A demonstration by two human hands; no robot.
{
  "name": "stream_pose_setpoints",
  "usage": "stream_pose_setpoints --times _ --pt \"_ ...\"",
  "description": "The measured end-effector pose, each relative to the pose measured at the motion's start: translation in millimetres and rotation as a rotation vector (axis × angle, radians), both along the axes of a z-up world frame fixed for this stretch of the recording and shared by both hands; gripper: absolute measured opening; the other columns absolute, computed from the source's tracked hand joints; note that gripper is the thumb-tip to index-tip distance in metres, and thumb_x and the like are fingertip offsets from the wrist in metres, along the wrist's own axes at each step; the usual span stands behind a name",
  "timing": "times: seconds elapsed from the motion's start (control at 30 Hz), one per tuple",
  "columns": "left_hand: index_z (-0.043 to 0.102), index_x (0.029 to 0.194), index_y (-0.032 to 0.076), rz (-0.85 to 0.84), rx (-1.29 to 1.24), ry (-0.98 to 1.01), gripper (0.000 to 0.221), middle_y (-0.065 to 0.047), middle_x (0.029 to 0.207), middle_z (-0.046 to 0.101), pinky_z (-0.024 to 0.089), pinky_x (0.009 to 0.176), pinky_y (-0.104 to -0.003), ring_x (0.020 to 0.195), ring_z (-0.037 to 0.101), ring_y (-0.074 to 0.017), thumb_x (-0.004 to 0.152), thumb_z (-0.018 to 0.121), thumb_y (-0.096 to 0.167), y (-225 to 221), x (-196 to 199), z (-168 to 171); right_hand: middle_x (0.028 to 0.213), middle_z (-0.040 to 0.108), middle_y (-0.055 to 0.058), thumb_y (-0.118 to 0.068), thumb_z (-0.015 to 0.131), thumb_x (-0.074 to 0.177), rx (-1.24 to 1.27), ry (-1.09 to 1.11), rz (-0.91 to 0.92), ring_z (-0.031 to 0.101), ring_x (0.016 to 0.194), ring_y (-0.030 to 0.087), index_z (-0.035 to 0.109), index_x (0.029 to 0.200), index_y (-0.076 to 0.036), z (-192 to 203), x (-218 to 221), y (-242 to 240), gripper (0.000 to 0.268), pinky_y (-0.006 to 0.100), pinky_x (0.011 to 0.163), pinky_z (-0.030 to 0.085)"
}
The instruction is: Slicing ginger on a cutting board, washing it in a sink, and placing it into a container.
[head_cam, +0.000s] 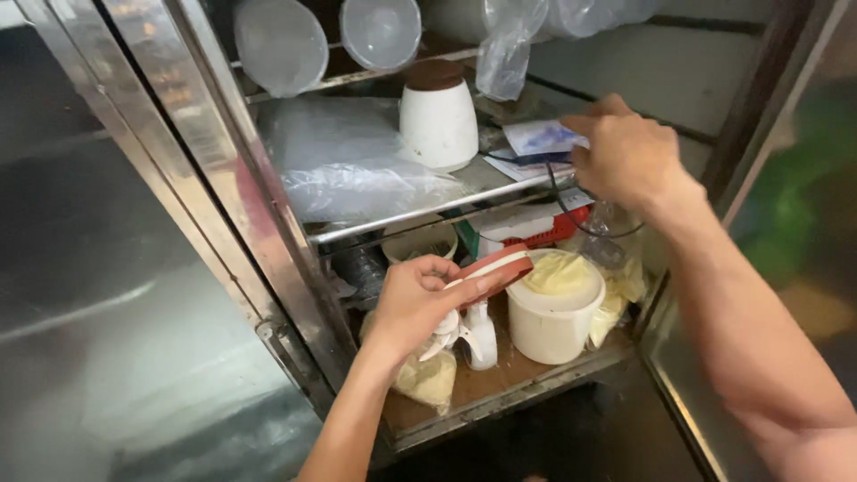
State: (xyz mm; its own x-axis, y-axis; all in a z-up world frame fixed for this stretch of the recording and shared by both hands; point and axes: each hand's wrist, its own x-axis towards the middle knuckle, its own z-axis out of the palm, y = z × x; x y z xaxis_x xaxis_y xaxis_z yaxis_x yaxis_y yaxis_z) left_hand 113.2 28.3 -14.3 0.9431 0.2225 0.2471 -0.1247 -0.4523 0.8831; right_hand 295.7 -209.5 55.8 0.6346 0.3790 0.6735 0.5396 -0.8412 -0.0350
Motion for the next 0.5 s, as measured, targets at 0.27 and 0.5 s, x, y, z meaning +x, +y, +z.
stream_pose_setpoints --times 0.27,0.5 --pt "0.074 0.095 0.001 -0.041 -0.068 -0.028 0.04 -0.004 0.066 0.073 0.044 0.052 -0.022 0.057 0.062 -0.005 0.075 0.088 0.033 6 20 -19 0.141 0.051 0.033 -0.06 0.099 0.065 0.59 0.376 0.655 0.055 0.128 0.033 0.022 0.148 0.015 26 65 135 0.135 0.037 0.106 0.044" --pt "0.075 0.094 0.003 -0.018 -0.036 -0.016 0.039 -0.003 0.068 0.074 0.042 0.051 -0.021 0.057 0.062 -0.0039 0.073 0.088 0.033 12 24 -19 0.135 0.065 0.016 -0.054 0.097 0.052 0.721 0.406 0.608 0.065 0.123 0.025 0.035 0.143 0.002 36 54 165 0.124 0.033 0.106 0.05"
